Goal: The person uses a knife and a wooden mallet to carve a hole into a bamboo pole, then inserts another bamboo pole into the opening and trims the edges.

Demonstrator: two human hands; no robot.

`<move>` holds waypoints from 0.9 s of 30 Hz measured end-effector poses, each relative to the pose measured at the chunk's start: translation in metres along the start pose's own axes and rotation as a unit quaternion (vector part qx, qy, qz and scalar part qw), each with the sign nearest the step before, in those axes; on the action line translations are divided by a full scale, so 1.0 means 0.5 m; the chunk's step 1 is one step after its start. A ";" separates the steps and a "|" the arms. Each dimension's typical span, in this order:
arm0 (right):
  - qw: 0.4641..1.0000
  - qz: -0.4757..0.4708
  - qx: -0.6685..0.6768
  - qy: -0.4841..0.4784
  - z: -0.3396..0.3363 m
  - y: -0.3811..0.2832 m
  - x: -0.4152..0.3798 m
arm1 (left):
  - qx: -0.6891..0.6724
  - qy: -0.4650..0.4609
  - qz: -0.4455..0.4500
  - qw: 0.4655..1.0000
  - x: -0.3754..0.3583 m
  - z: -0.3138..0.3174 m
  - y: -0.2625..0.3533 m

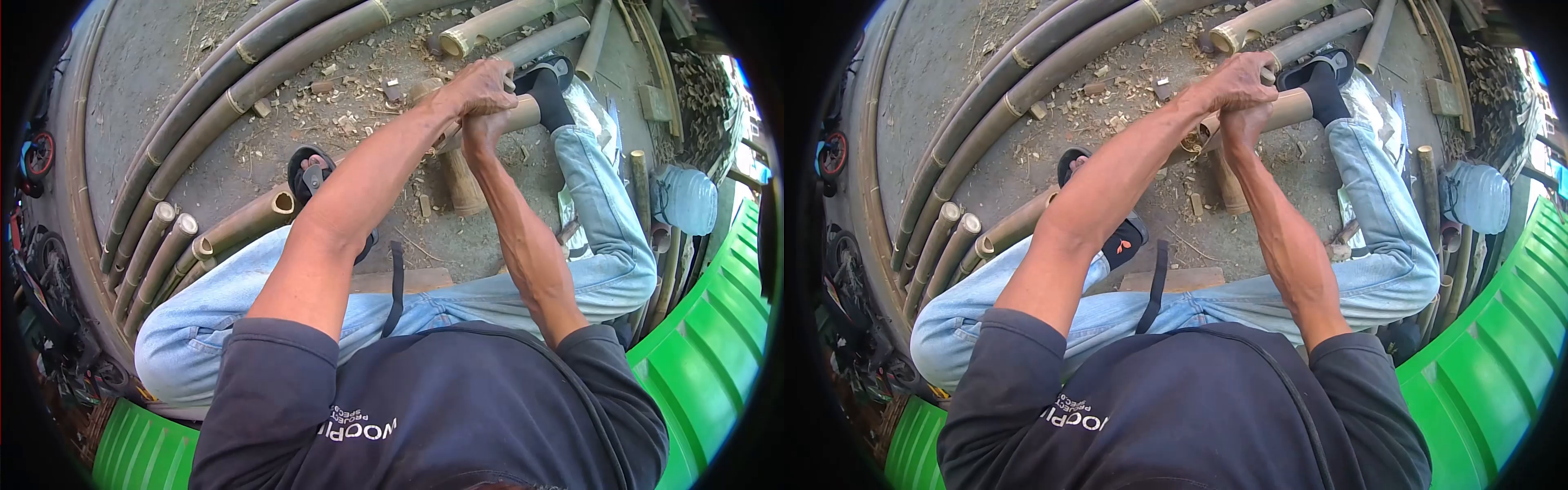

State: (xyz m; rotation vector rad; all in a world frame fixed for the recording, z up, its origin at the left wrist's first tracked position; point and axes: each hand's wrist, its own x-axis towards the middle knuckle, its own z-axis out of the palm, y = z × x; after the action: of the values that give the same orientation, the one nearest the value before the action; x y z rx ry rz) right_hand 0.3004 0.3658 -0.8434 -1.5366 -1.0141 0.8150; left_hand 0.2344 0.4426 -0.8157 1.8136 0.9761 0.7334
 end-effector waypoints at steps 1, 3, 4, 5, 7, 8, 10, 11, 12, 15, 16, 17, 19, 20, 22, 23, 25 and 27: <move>0.996 0.033 0.087 -0.012 -0.008 0.004 -0.008 | -0.007 -0.006 -0.041 0.999 -0.002 0.004 -0.001; 0.994 0.071 0.083 -0.020 0.027 0.006 0.028 | -0.003 -0.004 -0.075 0.997 0.009 -0.030 0.002; 0.983 0.067 0.151 -0.082 0.052 0.017 0.055 | -0.009 0.034 -0.131 0.991 0.003 -0.052 -0.002; 0.964 0.068 0.218 -0.138 0.074 0.032 0.069 | -0.015 0.066 -0.189 0.980 -0.010 -0.069 -0.007; 0.943 0.116 0.197 -0.243 0.125 0.033 0.088 | 0.082 0.164 -0.340 0.922 -0.027 -0.108 -0.010; 0.909 0.161 0.169 -0.346 0.139 0.029 0.080 | 0.088 0.223 -0.387 0.890 -0.057 -0.125 -0.008; 0.886 0.101 0.116 -0.437 0.163 0.007 0.072 | 0.093 0.350 -0.398 0.843 -0.120 -0.133 -0.012; 0.850 0.043 0.059 -0.523 0.173 -0.001 0.061 | 0.060 0.412 -0.398 0.817 -0.153 -0.130 -0.011; 0.849 0.047 0.059 -0.523 0.185 0.001 0.038 | 0.029 0.469 -0.399 0.787 -0.191 -0.121 -0.011; 0.749 0.004 0.004 -0.663 0.217 0.040 -0.017 | -0.015 0.576 -0.407 0.709 -0.290 -0.068 -0.030; 0.708 -0.061 -0.066 -0.701 0.229 0.057 -0.025 | -0.033 0.610 -0.411 0.677 -0.307 -0.061 -0.034; 0.658 -0.126 -0.138 -0.730 0.237 0.067 -0.025 | -0.054 0.643 -0.414 0.642 -0.316 -0.054 -0.039; 0.672 -0.174 -0.124 -0.710 0.230 0.063 -0.028 | -0.047 0.625 -0.408 0.663 -0.329 -0.042 -0.065; 0.683 -0.150 -0.145 -0.700 0.239 0.063 -0.016 | -0.064 0.623 -0.371 0.686 -0.324 -0.043 -0.089; 0.727 0.027 -0.161 -0.667 0.193 -0.049 -0.004 | -0.081 0.614 -0.342 0.707 -0.315 -0.051 -0.095; 0.758 0.014 -0.178 -0.628 0.197 -0.018 0.015 | -0.099 0.584 -0.300 0.748 -0.297 -0.067 -0.080; 0.825 0.039 -0.144 -0.546 0.146 -0.048 0.053 | -0.116 0.555 -0.251 0.785 -0.275 -0.097 -0.081; 0.898 0.078 -0.083 -0.424 0.090 -0.081 0.086 | -0.147 0.564 -0.209 0.785 -0.273 -0.135 -0.082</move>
State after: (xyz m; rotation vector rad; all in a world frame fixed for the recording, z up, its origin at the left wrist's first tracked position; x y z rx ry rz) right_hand 0.2701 0.4255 -0.8120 -1.4154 -1.6238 1.6250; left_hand 0.0983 0.3658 -0.8363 0.6856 1.8006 1.6172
